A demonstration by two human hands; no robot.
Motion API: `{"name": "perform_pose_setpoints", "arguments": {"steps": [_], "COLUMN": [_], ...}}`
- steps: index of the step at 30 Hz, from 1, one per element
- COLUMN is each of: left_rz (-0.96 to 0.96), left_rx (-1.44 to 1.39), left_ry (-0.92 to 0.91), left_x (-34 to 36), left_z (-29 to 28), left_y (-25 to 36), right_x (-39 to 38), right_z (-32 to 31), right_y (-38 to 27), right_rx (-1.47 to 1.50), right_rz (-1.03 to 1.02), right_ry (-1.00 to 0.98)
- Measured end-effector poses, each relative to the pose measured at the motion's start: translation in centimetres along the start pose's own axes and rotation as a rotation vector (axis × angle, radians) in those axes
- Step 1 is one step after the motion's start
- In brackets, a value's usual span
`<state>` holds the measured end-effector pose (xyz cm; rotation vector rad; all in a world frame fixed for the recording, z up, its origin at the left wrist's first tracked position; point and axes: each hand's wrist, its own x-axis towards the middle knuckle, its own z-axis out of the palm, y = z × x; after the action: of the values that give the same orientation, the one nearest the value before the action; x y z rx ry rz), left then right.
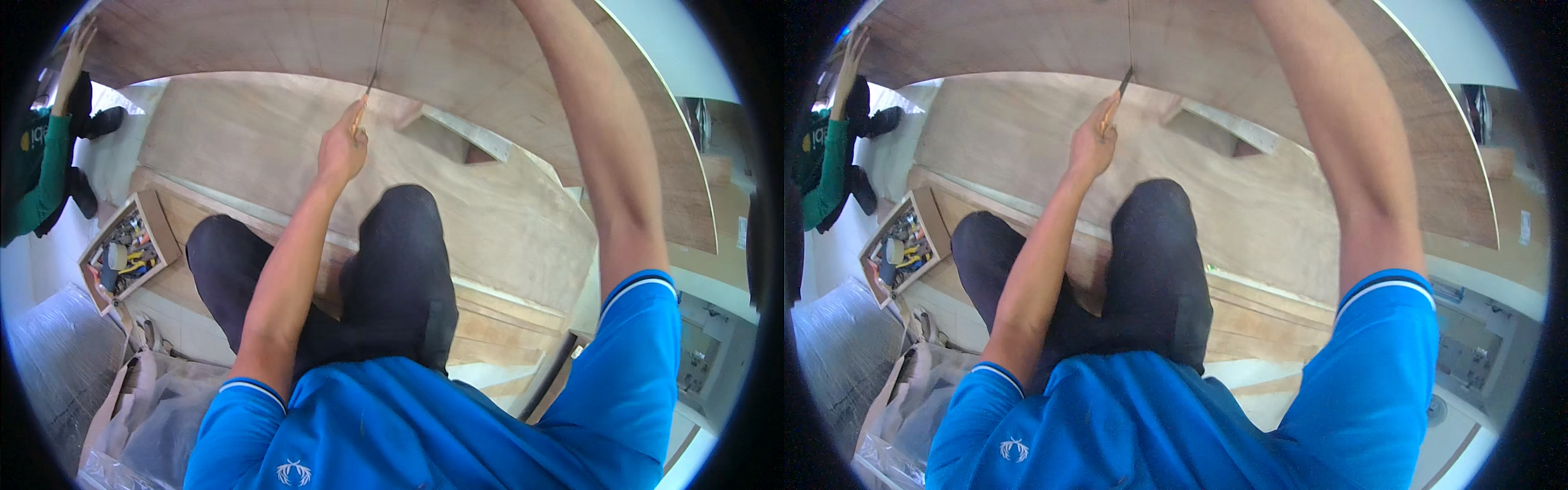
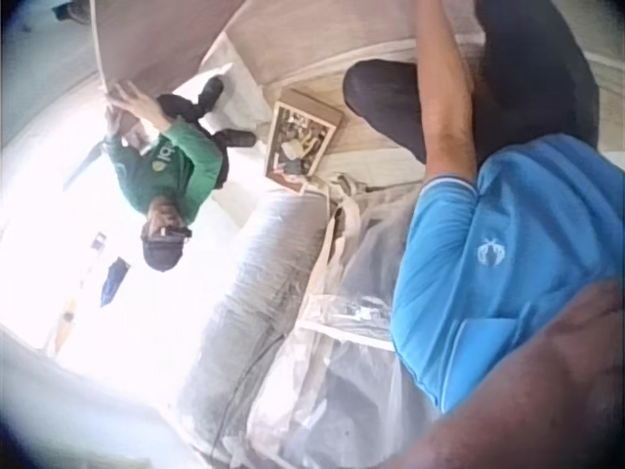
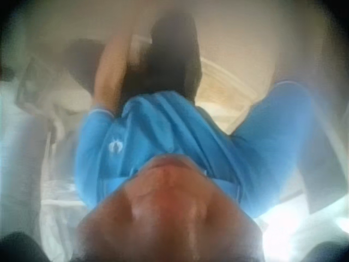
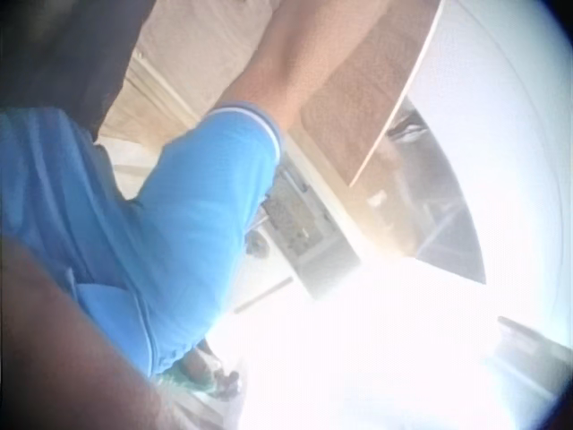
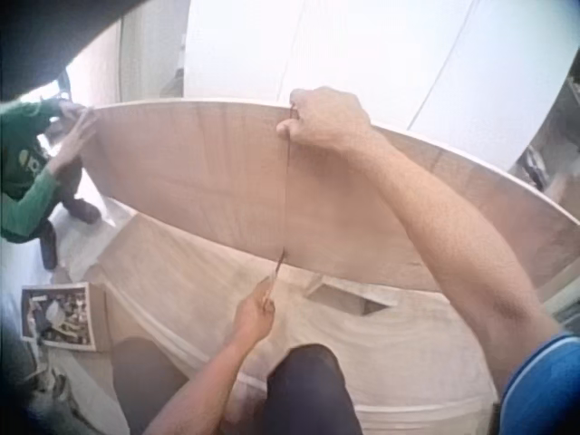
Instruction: The person uses a hand saw to cut a curved wooden panel while kneeling on the floor. They hold the panel steady with one hand and saw along a marked line with the other, occasionally adjusting the panel's position.
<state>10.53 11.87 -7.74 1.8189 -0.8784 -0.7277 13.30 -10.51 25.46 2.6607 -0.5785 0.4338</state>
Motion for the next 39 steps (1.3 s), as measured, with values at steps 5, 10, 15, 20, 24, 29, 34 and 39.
{"name": "perform_pose_setpoints", "arguments": {"steps": [5, 10, 15, 20, 24, 29, 34, 39], "left_rz": [0.114, 0.095, 0.079, 0.142, 0.079, 0.082, 0.085, 0.123], "left_rx": [-0.034, -0.004, 0.068, 0.084, 0.048, -0.057, -0.018, -0.04], "left_ry": [0.05, 0.094, 0.046, 0.036, 0.009, -0.104, -0.061, -0.134], "left_x": [-0.9, -1.7, -0.8, -1.5, -2.6, -2.6, -2.2, -2.0], "left_z": [1.9, 1.3, 1.1, 1.6, 2.8, 6.2, 9.4, 10.3], "left_y": [-2.1, -4.2, -2.7, -0.9, 3.5, 6.9, 5.3, 3.7], "right_x": [-0.8, -9.1, -12.0, -11.2, -12.6, -15.1, -19.7, -20.9], "right_z": [-0.7, -4.0, -3.7, -4.6, -8.5, -11.0, -7.8, -8.9], "right_y": [0.7, 7.8, 9.9, 11.6, 13.3, 17.9, 19.6, 20.1], "right_rx": [-0.03, -0.137, -0.196, -0.196, -0.213, -0.323, -0.245, -0.316], "right_rz": [-0.045, 0.312, 0.084, 0.082, 0.118, 0.091, 0.136, 0.22], "right_ry": [0.0, -0.134, 0.166, 0.07, 0.064, 0.085, 0.103, 0.036]}}
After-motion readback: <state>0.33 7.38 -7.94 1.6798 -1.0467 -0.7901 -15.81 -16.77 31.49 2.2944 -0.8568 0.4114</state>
